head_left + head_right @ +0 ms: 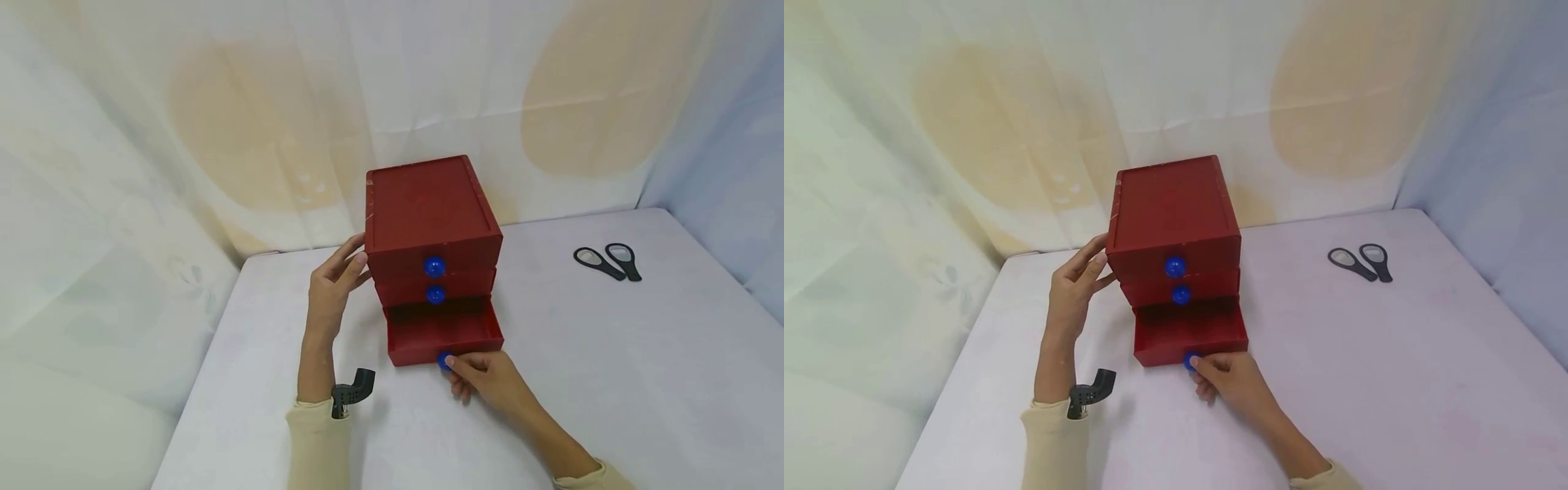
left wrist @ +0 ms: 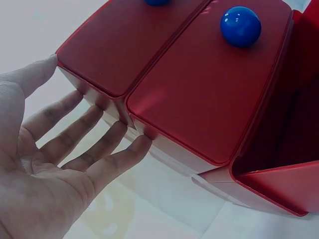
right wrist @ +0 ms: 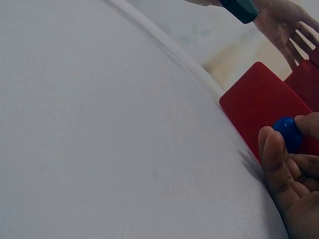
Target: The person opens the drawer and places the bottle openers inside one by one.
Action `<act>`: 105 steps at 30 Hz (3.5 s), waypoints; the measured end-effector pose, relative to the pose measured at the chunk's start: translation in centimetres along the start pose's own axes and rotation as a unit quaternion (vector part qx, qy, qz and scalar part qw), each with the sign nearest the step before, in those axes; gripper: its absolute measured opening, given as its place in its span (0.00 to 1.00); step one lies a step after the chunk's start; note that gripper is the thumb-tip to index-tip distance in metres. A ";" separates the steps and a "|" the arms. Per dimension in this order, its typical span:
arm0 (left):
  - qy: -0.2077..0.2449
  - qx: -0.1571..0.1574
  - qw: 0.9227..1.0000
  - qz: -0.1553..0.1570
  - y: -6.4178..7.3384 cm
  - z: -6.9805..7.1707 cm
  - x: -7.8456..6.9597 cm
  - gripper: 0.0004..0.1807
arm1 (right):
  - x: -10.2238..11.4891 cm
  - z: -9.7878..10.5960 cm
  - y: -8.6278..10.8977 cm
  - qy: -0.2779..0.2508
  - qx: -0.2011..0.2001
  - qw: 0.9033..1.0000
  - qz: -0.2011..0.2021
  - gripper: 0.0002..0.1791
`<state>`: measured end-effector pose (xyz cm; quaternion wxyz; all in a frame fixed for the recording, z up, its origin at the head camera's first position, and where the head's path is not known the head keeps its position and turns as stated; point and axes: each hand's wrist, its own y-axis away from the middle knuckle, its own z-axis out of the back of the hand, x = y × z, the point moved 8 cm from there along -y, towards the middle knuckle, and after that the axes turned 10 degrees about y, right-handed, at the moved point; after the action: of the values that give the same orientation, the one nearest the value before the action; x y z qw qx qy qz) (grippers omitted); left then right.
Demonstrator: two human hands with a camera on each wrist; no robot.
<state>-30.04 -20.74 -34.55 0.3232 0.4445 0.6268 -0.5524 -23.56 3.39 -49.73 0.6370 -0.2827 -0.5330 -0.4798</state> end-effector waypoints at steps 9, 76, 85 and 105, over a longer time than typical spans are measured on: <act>-0.008 0.003 1.000 -0.007 -0.1 -0.2 -0.2 0.23 | -0.7 -0.4 1.9 0.017 0.007 1.000 -0.017 0.23; -0.014 -0.008 1.000 -0.004 0.3 2.2 -0.3 0.22 | -4.4 17.9 3.9 0.259 -0.328 0.904 0.088 0.12; -0.014 -0.005 1.000 0.003 0.4 2.0 0.1 0.22 | -6.0 24.0 1.3 0.290 -0.389 0.873 0.044 0.17; -0.019 -0.011 1.000 -0.005 1.3 2.9 -1.8 0.22 | -5.9 27.2 -1.6 0.346 -0.344 0.873 -0.015 0.26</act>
<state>-28.40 -23.96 -33.96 0.3374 0.4270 0.6289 -0.5552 -35.96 28.27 -48.19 0.6362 -0.2912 -0.0839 -0.7095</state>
